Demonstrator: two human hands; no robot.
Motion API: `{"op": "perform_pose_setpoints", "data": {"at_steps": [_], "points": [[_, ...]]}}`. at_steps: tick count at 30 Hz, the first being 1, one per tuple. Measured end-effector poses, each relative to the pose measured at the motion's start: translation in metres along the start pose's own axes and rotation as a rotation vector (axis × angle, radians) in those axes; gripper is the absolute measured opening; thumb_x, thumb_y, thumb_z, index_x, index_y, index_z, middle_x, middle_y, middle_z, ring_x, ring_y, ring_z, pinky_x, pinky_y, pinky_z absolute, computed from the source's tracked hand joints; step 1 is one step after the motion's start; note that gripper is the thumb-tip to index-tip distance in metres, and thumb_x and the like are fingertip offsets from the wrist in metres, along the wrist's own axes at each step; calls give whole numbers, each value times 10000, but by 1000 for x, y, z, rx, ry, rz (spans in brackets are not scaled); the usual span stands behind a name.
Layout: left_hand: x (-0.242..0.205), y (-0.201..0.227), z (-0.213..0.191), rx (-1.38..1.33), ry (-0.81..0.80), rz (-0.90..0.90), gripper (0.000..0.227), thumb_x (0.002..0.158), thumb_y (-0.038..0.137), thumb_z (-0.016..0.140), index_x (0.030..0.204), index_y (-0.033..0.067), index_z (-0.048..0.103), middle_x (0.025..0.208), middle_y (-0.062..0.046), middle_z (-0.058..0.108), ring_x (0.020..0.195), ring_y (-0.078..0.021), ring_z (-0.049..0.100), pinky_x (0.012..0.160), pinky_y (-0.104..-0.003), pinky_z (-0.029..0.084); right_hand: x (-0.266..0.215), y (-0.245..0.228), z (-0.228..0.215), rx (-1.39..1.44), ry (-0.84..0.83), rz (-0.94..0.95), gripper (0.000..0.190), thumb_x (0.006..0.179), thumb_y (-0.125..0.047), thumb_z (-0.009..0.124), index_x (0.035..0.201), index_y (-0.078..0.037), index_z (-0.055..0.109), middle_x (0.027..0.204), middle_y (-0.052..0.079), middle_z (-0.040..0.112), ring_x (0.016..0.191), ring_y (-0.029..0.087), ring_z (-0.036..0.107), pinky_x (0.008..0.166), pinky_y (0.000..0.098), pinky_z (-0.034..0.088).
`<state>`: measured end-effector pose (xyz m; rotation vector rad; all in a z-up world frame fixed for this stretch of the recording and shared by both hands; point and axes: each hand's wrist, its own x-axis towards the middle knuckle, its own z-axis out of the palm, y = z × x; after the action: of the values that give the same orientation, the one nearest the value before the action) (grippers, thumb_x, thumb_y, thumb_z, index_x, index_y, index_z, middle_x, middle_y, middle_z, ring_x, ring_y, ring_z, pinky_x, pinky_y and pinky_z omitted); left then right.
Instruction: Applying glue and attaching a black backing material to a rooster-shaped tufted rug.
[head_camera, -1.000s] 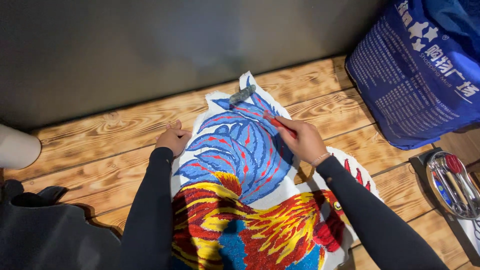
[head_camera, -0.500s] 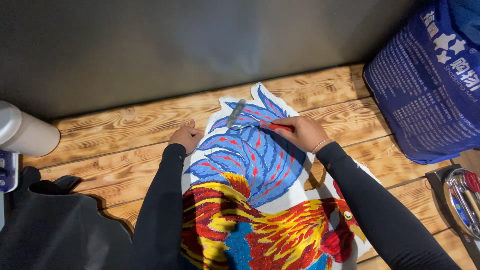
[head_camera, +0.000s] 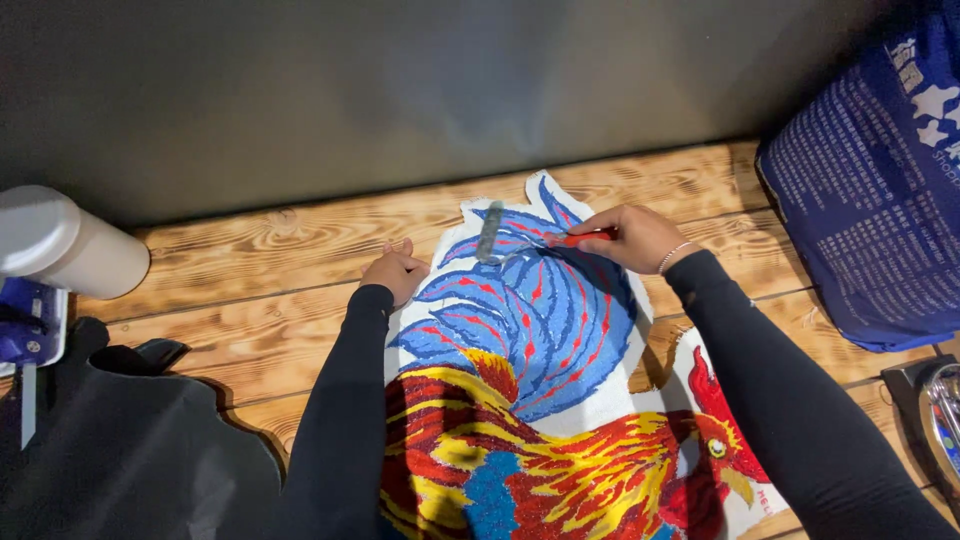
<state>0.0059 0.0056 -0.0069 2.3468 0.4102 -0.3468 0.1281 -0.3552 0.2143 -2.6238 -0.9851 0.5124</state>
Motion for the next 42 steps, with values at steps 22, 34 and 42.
{"op": "perform_pose_setpoints", "data": {"at_steps": [22,34,42], "points": [[2,-4,-1,19,-11,-7,293,946,462,605,1139,343,790,1643,88,348,1577,-301,204,1221,-698,128,53,30,-50,-203,-184,87,332,883,-312,756,1214,-317,783,977,41,816,840,219,732,824,363,555],[8,-10,4,14,-2,14,283,930,452,628,1136,346,790,1642,78,347,1576,-308,186,1210,-711,133,67,5,-51,-295,-201,68,338,889,-353,728,1222,-389,768,1049,-4,815,953,188,740,919,356,520],[11,-9,5,2,-8,30,266,923,435,627,1063,316,821,1683,68,249,1584,-319,143,1180,-748,110,74,-1,-49,-193,-200,44,341,906,-341,731,1245,-329,764,1057,25,796,949,200,727,903,350,550]]}}
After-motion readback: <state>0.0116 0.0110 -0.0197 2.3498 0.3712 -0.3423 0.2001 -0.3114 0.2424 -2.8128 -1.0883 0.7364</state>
